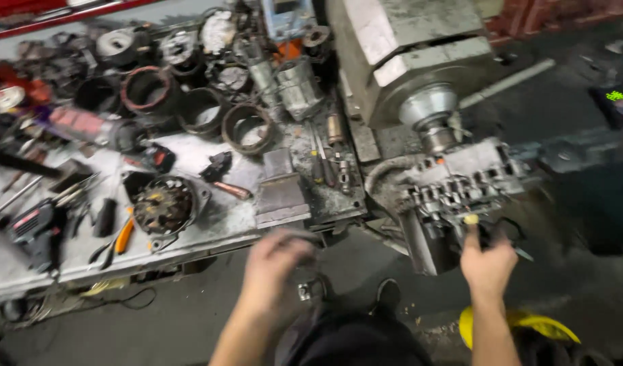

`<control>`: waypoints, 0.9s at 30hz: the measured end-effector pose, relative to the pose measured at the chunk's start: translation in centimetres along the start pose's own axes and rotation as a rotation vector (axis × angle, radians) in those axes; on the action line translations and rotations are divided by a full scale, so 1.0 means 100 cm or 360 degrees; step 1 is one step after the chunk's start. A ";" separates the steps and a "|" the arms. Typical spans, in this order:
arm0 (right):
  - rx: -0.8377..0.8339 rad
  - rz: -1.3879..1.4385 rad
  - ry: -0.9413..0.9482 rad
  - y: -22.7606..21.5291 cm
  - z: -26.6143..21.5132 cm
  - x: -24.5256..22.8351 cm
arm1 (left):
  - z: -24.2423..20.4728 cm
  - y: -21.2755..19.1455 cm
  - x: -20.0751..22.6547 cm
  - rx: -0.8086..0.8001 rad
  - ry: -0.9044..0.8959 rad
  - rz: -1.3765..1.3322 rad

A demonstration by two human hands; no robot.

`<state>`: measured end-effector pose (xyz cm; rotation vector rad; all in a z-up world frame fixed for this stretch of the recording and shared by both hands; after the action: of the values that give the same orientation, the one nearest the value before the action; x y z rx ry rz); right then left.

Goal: The person assembles a mechanical component on a lathe, using a wrench to tighten bolts and securing parts with their hands. They handle various metal pieces and tools throughout the process.

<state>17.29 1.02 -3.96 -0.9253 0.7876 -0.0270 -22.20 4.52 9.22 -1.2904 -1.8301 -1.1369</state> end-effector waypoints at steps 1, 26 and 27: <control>0.0025 -0.0022 0.0019 0.001 0.000 0.002 | 0.005 -0.014 -0.004 -0.0035 -0.0014 0.0004; -0.0138 0.0687 0.0791 0.001 0.023 -0.009 | 0.056 0.211 -0.171 -0.0105 -0.0856 -0.0504; -0.0076 0.0866 0.0884 -0.002 0.022 -0.012 | 0.056 0.215 -0.175 -0.0076 -0.0878 -0.0537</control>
<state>17.79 2.83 -2.32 -0.7256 1.5439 0.2202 3.79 5.62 -1.74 -1.4616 -2.5128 -1.0631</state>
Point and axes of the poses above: each hand's wrist, its own z-axis towards the middle knuckle, its own y-axis out of the palm, x = y × z, the point moved 2 cm from there along z, towards the middle knuckle, and after that the axes turned 4 degrees about x, right-handed, at the moved point
